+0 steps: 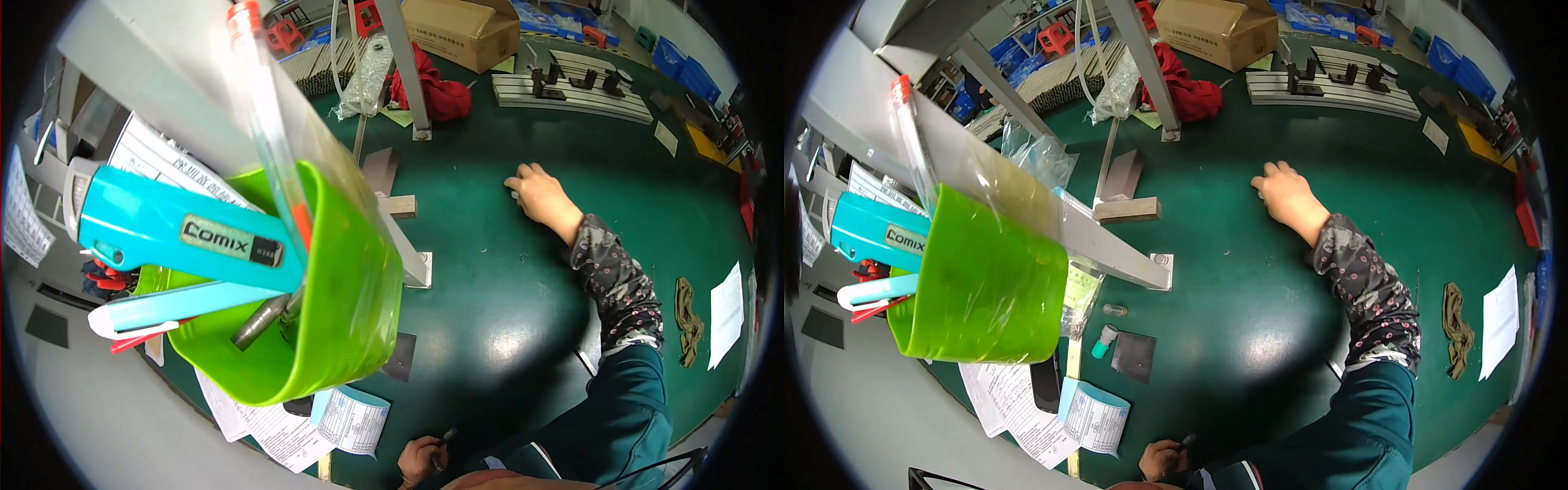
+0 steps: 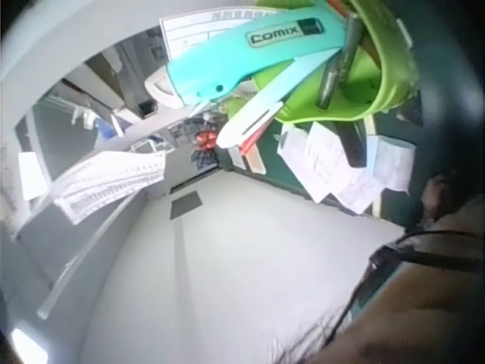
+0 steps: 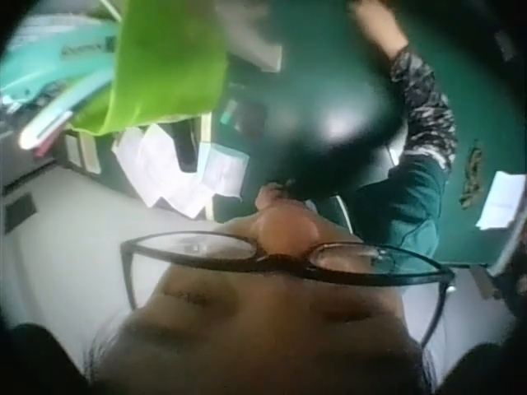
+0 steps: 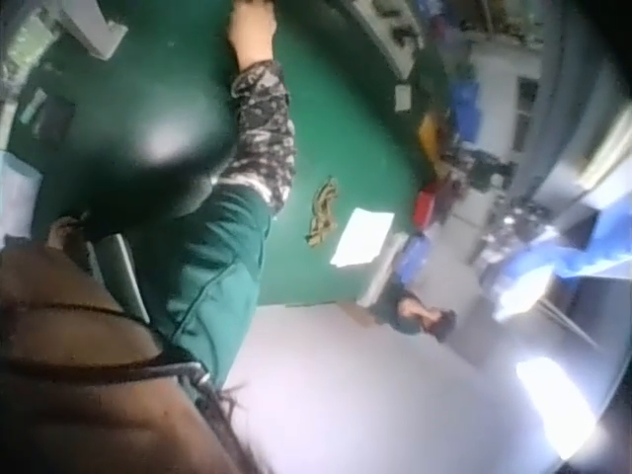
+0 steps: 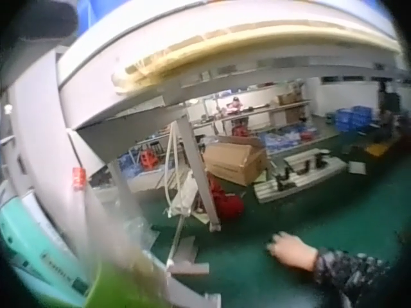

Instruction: Cleaning small metal plates with a cloth and organizing materials at a manufacturing workbench.

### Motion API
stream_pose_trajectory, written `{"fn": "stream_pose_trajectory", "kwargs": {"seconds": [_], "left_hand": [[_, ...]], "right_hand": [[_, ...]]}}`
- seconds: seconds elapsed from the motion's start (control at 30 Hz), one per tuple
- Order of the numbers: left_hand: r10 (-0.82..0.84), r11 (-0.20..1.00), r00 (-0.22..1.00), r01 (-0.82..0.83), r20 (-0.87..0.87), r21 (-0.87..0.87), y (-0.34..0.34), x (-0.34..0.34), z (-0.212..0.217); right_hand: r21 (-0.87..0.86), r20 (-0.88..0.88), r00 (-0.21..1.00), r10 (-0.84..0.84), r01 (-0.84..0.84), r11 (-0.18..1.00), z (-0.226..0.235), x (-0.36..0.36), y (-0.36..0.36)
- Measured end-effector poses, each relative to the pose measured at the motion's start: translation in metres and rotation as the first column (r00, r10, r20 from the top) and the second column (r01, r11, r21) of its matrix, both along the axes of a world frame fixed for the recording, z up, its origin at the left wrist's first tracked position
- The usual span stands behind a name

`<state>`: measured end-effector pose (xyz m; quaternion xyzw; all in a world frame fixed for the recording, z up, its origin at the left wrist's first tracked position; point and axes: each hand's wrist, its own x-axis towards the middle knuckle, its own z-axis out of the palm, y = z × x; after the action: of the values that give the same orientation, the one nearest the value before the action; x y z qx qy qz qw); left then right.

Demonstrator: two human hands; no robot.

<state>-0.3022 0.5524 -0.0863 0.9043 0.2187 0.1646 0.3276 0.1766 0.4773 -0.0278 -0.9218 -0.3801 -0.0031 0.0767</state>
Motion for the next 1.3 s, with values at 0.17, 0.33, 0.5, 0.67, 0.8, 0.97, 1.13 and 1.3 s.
{"fn": "stream_pose_trajectory", "kwargs": {"seconds": [0.17, 0.33, 0.5, 0.67, 0.8, 0.97, 1.13, 1.3], "left_hand": [[-0.239, 0.971, 0.918, 0.23, -0.316, -0.065, 0.026, -0.043, -0.059], [-0.298, 0.693, 0.749, -0.256, -0.591, -0.674, 0.012, -0.026, -0.051], [-0.13, 0.868, 0.905, -0.094, -0.405, -0.488, 0.017, -0.011, -0.037], [0.02, 0.988, 0.998, -0.029, -0.058, -0.153, 0.01, 0.016, -0.007], [0.033, 0.999, 0.998, -0.035, 0.056, 0.029, -0.005, 0.005, 0.02], [-0.074, 0.997, 0.997, 0.074, -0.001, 0.03, -0.001, 0.011, 0.013], [-0.135, 0.991, 0.99, 0.134, 0.038, 0.028, -0.001, 0.007, 0.016], [-0.139, 0.99, 0.983, 0.136, 0.12, 0.032, 0.004, 0.025, 0.027]], "right_hand": [[0.471, 0.321, 0.914, 0.248, -0.381, 0.796, -0.001, 0.031, 0.078], [0.243, 0.136, 0.942, 0.308, -0.333, 0.911, -0.027, 0.049, 0.154], [0.065, 0.049, 0.988, 0.147, -0.15, 0.986, -0.037, 0.041, 0.118], [0.132, -0.08, 0.961, 0.265, -0.254, 0.958, -0.019, 0.036, 0.022], [0.657, -0.272, 0.914, 0.303, -0.054, 0.752, 0.024, 0.054, 0.022], [0.594, -0.037, 0.987, -0.157, 0.149, 0.791, -0.045, 0.115, 0.023], [0.542, -0.131, 0.911, 0.391, -0.264, 0.798, -0.044, 0.045, 0.046], [0.572, -0.31, 0.54, 0.782, -0.552, 0.607, -0.018, -0.092, -0.032]]}}
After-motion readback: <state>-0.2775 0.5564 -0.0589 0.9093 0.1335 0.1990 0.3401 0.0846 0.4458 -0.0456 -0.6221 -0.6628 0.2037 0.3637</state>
